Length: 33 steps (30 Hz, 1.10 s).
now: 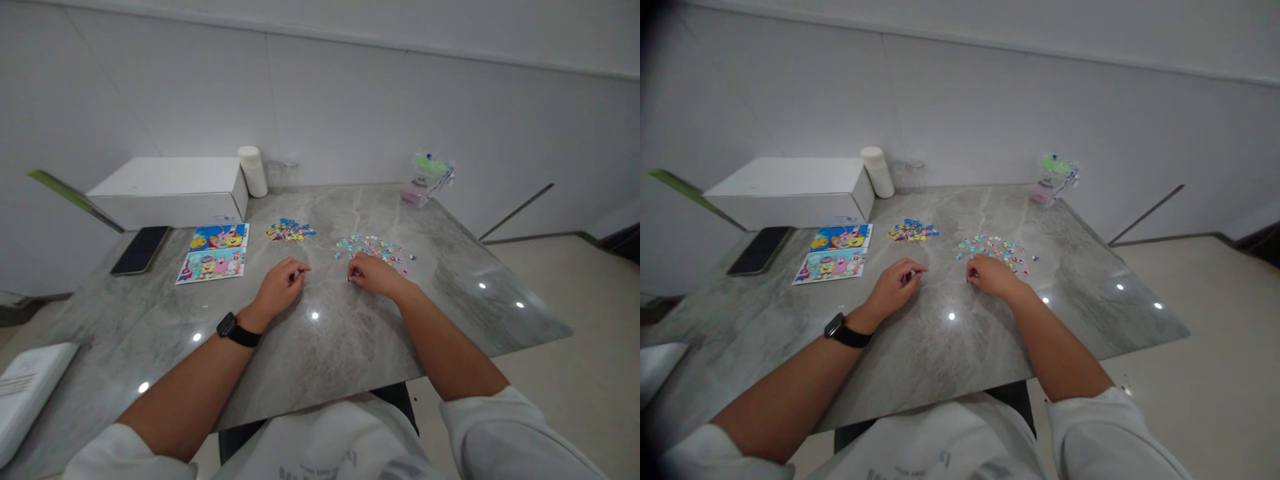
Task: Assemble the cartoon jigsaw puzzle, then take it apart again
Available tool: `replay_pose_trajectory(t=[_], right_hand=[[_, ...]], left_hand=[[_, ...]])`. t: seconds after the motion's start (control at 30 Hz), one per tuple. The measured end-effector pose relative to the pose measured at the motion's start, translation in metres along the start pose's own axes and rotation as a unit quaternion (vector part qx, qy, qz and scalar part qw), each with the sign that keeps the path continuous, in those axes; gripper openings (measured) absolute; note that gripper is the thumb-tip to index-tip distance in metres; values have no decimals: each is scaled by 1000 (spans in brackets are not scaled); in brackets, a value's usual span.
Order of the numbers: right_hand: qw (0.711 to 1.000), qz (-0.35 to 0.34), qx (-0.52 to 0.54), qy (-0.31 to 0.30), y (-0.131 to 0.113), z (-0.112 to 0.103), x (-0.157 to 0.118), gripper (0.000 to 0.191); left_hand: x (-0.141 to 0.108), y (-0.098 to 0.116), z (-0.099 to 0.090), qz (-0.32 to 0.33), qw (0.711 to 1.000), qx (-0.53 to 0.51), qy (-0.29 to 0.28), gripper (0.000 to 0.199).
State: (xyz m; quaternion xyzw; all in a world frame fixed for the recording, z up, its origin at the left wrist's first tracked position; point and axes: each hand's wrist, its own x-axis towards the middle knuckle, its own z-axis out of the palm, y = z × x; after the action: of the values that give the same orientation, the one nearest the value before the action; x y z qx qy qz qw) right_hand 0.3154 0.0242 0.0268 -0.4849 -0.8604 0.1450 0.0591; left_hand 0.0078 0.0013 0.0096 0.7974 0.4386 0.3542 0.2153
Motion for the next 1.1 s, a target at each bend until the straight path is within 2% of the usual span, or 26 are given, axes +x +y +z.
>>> replay_pose_trajectory(t=[0.2, 0.33, 0.47, 0.57, 0.63, 0.73, 0.8, 0.93, 1.1], right_hand=[[998, -21, 64, 19, -12, 10, 0, 4], [990, -41, 109, 78, -25, 20, 10, 10], [974, -42, 173, 139, -43, 13, 24, 9], [959, -30, 242, 144, -57, 6, 37, 12], [944, -18, 297, 146, -64, 9, 46, 18], [921, 2, 350, 170, -72, 25, 56, 21], [918, 7, 352, 181, -74, 38, 58, 19], [928, -25, 324, 183, -71, 53, 55, 16], [930, -49, 307, 199, -63, 52, 54, 13]], left_hand=[[1, -3, 3, -3, 1000, -6, -7, 22], [2, -7, 3, -6, 1000, -12, 0, 19], [9, 5, -15, -14, 999, -4, 34, 18], [16, 17, -34, -24, 999, 12, 31, 17], [17, 19, -41, -32, 999, 23, 19, 14], [8, 12, -36, -54, 997, 26, 54, 16], [-3, 4, -28, -65, 993, 30, 90, 20], [-16, -5, -17, -40, 997, 39, 50, 15], [-10, -2, -12, -31, 998, 36, 33, 12]])
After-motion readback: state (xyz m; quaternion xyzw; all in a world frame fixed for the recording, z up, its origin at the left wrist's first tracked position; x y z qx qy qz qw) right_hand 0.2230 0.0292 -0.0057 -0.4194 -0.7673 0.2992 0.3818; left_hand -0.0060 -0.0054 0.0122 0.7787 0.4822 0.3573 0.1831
